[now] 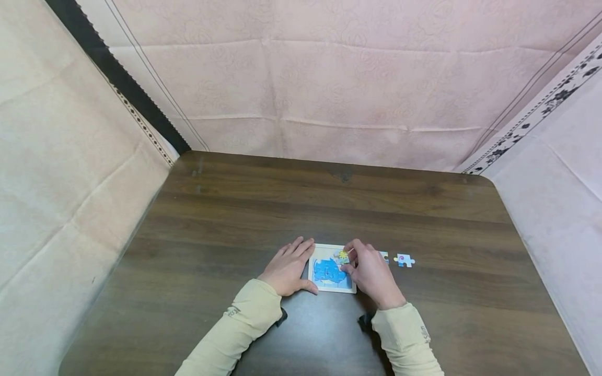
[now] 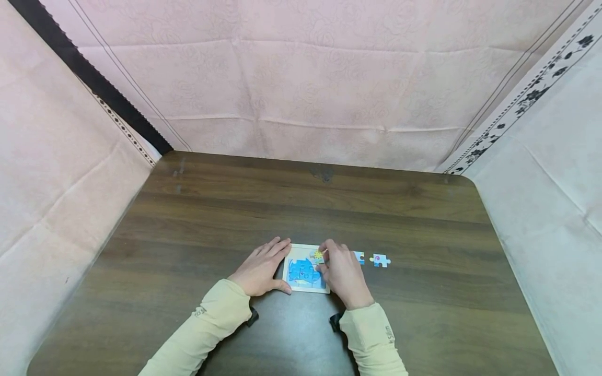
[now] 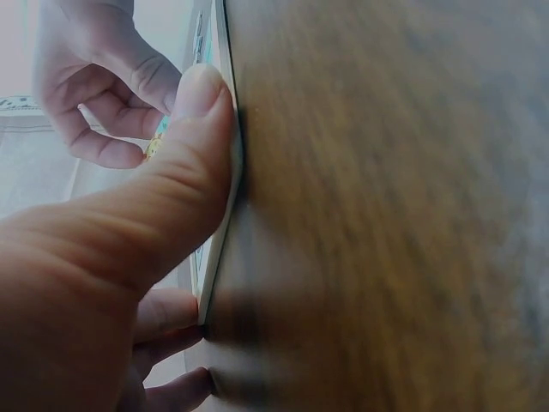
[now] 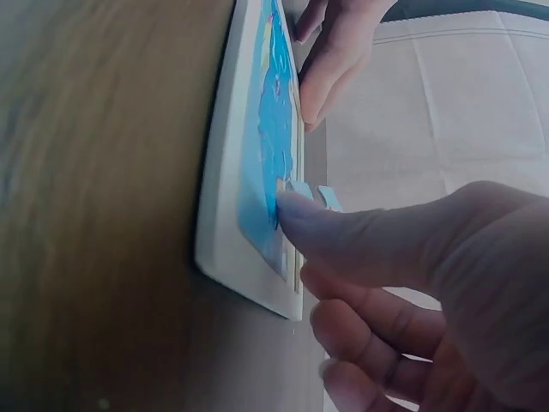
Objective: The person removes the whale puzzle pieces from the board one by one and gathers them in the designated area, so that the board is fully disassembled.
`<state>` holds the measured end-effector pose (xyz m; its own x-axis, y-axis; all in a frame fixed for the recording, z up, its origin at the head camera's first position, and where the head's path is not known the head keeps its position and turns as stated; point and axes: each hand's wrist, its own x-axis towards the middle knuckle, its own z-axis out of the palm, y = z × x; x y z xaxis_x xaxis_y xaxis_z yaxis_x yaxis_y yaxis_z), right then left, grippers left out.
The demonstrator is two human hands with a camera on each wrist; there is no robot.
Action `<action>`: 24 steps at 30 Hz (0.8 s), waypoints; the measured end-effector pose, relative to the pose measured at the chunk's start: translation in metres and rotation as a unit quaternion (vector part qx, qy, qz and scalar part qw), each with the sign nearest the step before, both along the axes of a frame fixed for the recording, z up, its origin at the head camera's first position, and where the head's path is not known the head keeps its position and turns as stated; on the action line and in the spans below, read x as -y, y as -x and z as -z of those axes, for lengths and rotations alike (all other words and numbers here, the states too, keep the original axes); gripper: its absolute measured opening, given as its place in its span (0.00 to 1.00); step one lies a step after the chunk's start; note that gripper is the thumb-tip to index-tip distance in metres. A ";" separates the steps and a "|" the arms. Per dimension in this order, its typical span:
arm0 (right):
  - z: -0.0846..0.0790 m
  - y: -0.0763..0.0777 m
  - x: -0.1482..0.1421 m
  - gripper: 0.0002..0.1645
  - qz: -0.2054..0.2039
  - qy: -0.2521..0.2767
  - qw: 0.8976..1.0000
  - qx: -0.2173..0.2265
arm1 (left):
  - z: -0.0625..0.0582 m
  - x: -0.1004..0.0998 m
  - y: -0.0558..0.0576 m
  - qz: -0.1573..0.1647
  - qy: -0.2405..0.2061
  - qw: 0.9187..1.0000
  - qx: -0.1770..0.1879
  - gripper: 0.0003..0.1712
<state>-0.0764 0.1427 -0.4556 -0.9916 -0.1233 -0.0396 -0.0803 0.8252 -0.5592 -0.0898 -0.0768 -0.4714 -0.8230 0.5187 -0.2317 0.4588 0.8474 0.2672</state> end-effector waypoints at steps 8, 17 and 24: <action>0.001 -0.003 0.000 0.18 0.008 0.057 0.998 0.009 | 0.000 0.000 0.000 -0.002 -0.001 1.000 -0.001 0.63; -0.006 -0.007 -0.024 0.15 0.058 0.143 0.986 -0.062 | 0.000 0.001 0.000 0.002 -0.005 1.000 -0.005 0.62; -0.010 -0.004 -0.071 0.15 0.172 0.153 0.963 -0.136 | 0.001 0.002 -0.001 0.002 -0.009 1.000 -0.004 0.62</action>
